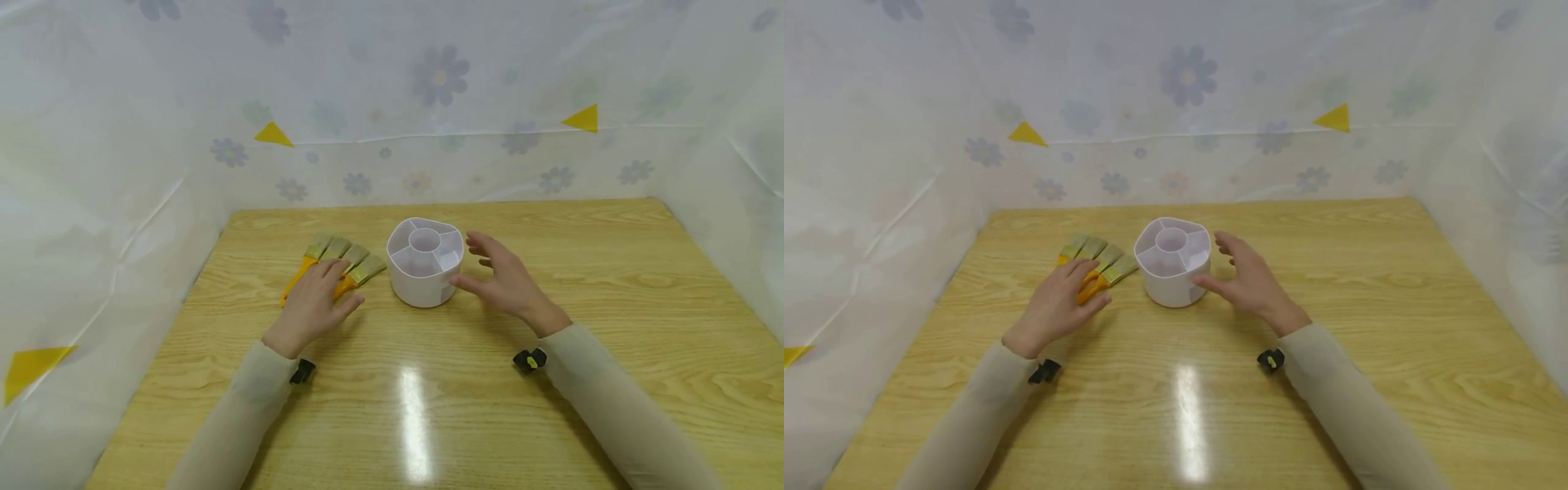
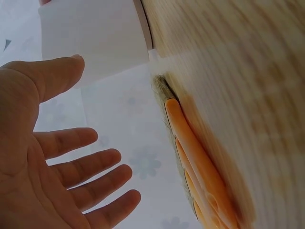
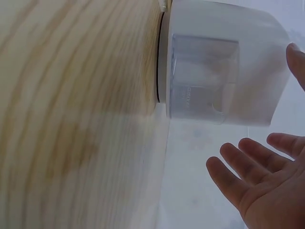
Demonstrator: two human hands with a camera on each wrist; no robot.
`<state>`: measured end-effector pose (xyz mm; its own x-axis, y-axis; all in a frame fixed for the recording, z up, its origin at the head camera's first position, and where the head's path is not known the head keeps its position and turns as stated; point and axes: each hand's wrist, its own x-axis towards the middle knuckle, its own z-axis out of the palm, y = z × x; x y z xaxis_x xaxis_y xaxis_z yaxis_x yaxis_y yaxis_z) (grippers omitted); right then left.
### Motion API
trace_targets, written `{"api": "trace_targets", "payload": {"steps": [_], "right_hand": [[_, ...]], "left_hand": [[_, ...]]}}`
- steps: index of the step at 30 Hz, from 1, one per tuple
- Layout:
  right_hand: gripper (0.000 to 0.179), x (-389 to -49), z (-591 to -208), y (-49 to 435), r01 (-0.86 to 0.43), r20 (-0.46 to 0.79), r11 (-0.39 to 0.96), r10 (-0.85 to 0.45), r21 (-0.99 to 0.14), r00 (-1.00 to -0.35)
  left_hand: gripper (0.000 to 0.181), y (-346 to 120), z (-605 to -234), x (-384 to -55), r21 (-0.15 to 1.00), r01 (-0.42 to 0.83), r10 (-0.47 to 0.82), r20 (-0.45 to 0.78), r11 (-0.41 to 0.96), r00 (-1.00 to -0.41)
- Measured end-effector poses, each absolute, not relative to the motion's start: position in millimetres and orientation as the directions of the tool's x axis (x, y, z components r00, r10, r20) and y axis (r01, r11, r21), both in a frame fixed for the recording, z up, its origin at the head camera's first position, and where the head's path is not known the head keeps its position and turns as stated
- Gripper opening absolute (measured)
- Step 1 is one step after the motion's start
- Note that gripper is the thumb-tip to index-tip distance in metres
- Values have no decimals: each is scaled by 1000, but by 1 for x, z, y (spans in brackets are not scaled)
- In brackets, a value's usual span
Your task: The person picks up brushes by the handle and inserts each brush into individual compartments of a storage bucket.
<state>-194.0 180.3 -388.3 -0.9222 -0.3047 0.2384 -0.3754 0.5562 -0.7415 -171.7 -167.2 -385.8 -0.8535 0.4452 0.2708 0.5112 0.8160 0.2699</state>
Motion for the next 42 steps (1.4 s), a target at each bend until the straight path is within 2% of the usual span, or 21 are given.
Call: {"api": "trace_targets", "payload": {"steps": [8, 15, 26, 42], "right_hand": [[83, -196, -386, 174, -341, 202, 497, -312, -798, -928], [75, -180, -361, 163, -335, 197, 468, -320, -818, -927], [75, -177, -355, 158, -331, 189, 455, -329, -827, -925], [78, -178, -353, 156, -324, 185, 444, -328, -835, -926]], "left_hand": [[65, -169, -388, -176, 307, 475, 415, 243, 825, -877], [65, -169, -388, -179, 315, 447, 405, 194, 837, -894], [64, -170, -392, -185, 289, 433, 406, 153, 854, -901], [54, -171, -398, -193, 316, 418, 409, 98, 852, -907]]}}
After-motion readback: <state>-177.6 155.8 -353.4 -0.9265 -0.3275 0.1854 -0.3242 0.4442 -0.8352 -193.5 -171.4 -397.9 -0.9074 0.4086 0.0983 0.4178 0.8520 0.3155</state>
